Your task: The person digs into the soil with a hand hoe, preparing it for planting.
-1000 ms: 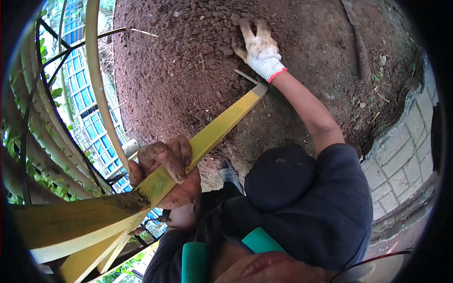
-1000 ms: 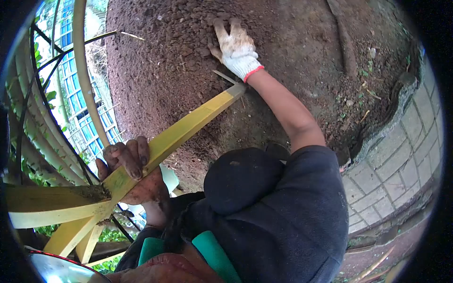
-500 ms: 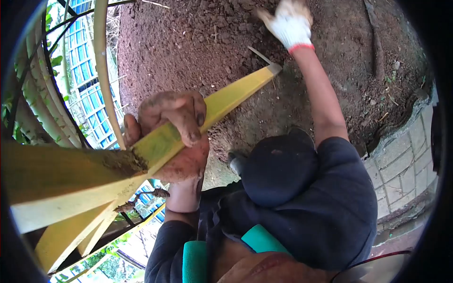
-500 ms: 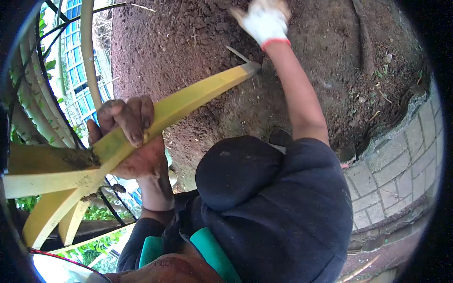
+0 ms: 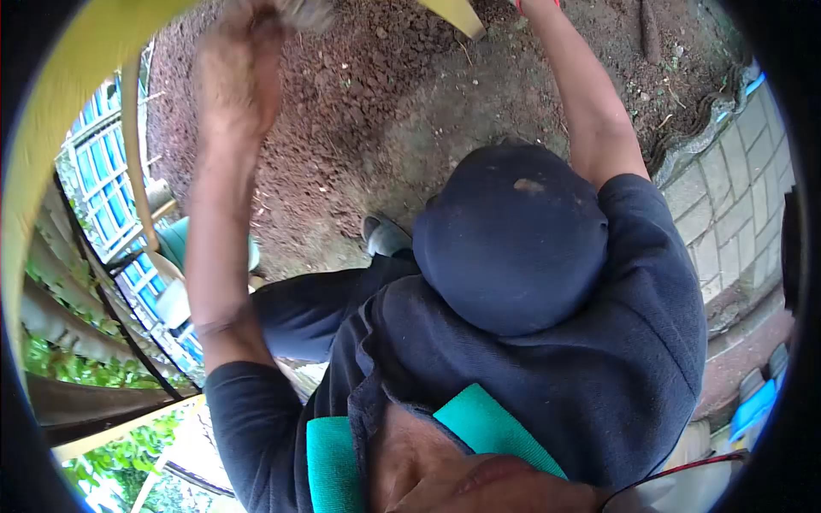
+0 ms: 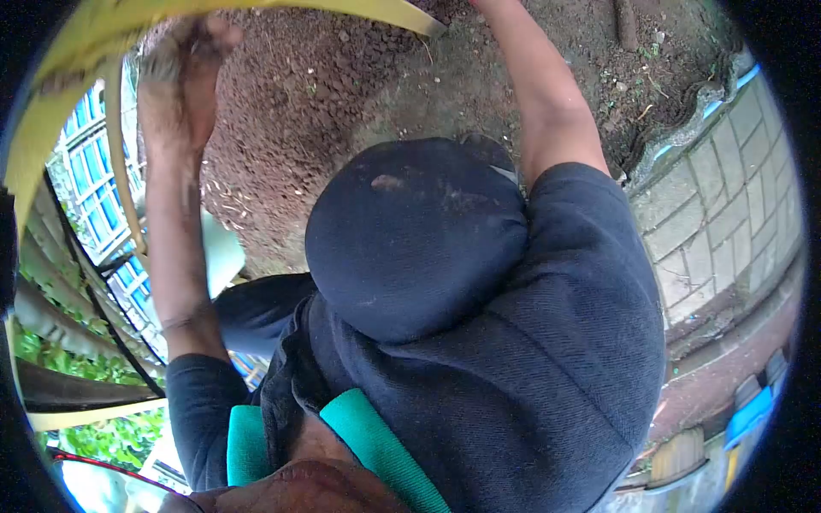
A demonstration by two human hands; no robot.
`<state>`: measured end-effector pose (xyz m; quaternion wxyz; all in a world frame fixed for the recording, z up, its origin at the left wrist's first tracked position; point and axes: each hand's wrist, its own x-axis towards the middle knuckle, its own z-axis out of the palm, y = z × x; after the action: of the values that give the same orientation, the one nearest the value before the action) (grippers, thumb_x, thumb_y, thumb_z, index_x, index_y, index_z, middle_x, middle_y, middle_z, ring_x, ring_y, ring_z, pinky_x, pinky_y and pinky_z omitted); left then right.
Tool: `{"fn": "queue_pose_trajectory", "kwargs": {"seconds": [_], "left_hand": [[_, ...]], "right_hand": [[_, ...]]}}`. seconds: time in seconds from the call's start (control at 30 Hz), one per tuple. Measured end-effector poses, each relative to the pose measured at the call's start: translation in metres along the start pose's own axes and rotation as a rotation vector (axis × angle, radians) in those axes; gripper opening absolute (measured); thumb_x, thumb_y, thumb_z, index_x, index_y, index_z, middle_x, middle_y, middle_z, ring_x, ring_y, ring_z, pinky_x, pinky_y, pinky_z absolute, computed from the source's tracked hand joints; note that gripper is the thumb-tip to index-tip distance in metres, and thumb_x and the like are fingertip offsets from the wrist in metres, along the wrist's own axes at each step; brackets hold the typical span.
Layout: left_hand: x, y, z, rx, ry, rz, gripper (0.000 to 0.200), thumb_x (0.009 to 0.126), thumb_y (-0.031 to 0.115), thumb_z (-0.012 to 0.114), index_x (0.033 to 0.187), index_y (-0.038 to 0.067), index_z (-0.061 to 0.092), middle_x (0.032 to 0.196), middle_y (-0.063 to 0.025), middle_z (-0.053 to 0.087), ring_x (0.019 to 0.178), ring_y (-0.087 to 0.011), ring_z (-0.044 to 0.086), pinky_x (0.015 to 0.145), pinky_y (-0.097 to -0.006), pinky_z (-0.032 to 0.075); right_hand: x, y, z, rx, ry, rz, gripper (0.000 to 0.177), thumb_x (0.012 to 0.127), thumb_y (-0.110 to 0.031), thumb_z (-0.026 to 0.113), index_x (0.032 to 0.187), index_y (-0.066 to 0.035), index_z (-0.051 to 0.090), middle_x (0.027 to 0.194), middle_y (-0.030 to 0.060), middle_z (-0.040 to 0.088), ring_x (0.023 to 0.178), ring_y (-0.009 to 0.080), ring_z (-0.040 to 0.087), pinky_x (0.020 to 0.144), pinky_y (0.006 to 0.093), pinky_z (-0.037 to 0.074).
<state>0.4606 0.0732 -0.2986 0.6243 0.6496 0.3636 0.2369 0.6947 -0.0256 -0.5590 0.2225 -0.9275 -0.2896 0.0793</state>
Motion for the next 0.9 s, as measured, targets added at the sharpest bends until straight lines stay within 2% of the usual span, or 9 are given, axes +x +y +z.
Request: {"fn": "queue_pose_trajectory", "kwargs": {"seconds": [0.07,0.13,0.2,0.23,0.37,0.5,0.63,0.7,0.9], "left_hand": [[-0.017,-0.004,-0.062,0.573,-0.158,-0.100,0.038,0.098,0.030,0.047,0.116,0.002,0.066,0.110,-0.0162,0.064,0.112,-0.0248,0.057,0.105,-0.0412,0.042],[-0.043,-0.018,-0.117,0.853,-0.093,-0.296,0.044,0.093,0.033,0.061,0.122,-0.001,0.064,0.073,-0.0086,0.063,0.098,-0.0223,0.063,0.108,-0.0431,0.039],[-0.071,-0.037,-0.168,0.892,-0.078,-0.606,0.042,0.094,0.030,0.061,0.120,-0.002,0.064,0.072,-0.0091,0.062,0.094,-0.0225,0.064,0.103,-0.0399,0.042],[-0.088,-0.068,-0.210,0.779,-0.110,-0.589,0.041,0.094,0.029,0.061,0.119,-0.003,0.064,0.072,-0.0085,0.061,0.086,-0.0211,0.064,0.094,-0.0380,0.045],[-0.147,-0.123,-0.258,0.710,-0.142,-0.795,0.041,0.095,0.028,0.058,0.120,-0.004,0.064,0.073,-0.0065,0.059,0.065,-0.0168,0.062,0.070,-0.0312,0.050],[-0.189,-0.133,-0.296,0.662,-0.047,-0.872,0.041,0.096,0.027,0.057,0.125,-0.002,0.062,0.072,-0.0046,0.057,0.059,-0.0146,0.060,0.059,-0.0258,0.049],[-0.220,-0.129,-0.319,0.552,0.126,-0.816,0.042,0.097,0.029,0.057,0.126,-0.001,0.061,0.071,-0.0035,0.055,0.055,-0.0145,0.059,0.054,-0.0264,0.049],[-0.236,-0.133,-0.335,0.539,0.165,-0.816,0.040,0.097,0.029,0.057,0.124,-0.001,0.062,0.070,-0.0031,0.054,0.053,-0.0141,0.058,0.052,-0.0265,0.049],[-0.246,-0.144,-0.357,0.598,0.137,-0.880,0.039,0.098,0.029,0.057,0.120,-0.002,0.063,0.070,-0.0028,0.054,0.052,-0.0131,0.057,0.052,-0.0271,0.051]], "right_hand": [[-0.023,0.003,0.022,-0.156,-0.076,-0.089,0.059,0.081,-0.047,0.062,0.111,0.003,0.063,0.115,0.0224,0.062,0.111,0.0404,0.057,0.096,0.0477,0.047],[-0.021,-0.002,0.042,-0.261,-0.159,-0.204,0.066,0.080,-0.052,0.062,0.116,0.003,0.063,0.118,0.0221,0.062,0.117,0.0391,0.054,0.100,0.0460,0.043],[0.003,-0.004,0.054,-0.076,-0.204,0.004,0.053,0.084,-0.047,0.059,0.110,-0.002,0.068,0.111,0.0236,0.065,0.110,0.0379,0.059,0.093,0.0438,0.047],[0.008,-0.011,0.049,0.006,-0.191,0.050,0.052,0.084,-0.046,0.059,0.112,-0.002,0.067,0.113,0.0235,0.064,0.111,0.0381,0.058,0.093,0.0442,0.047],[0.017,-0.038,0.030,0.141,-0.029,-0.055,0.053,0.082,-0.042,0.060,0.120,-0.004,0.062,0.121,0.0231,0.060,0.114,0.0387,0.057,0.096,0.0462,0.046],[0.040,-0.014,0.000,0.068,0.027,0.012,0.057,0.081,-0.038,0.060,0.128,-0.007,0.057,0.128,0.0228,0.056,0.118,0.0392,0.055,0.099,0.0481,0.045],[0.042,0.030,0.011,-0.192,-0.178,0.192,0.063,0.079,-0.034,0.061,0.136,-0.009,0.052,0.136,0.0224,0.052,0.121,0.0398,0.053,0.101,0.0500,0.044],[0.055,0.076,0.059,-0.355,-0.058,-0.100,0.053,0.080,-0.034,0.060,0.126,-0.008,0.062,0.129,0.0197,0.060,0.118,0.0393,0.057,0.098,0.0461,0.047],[0.071,0.014,0.045,-0.097,0.074,-0.136,0.039,0.089,-0.035,0.055,0.099,0.001,0.068,0.101,0.0207,0.070,0.095,0.0355,0.067,0.085,0.0442,0.054]]}}
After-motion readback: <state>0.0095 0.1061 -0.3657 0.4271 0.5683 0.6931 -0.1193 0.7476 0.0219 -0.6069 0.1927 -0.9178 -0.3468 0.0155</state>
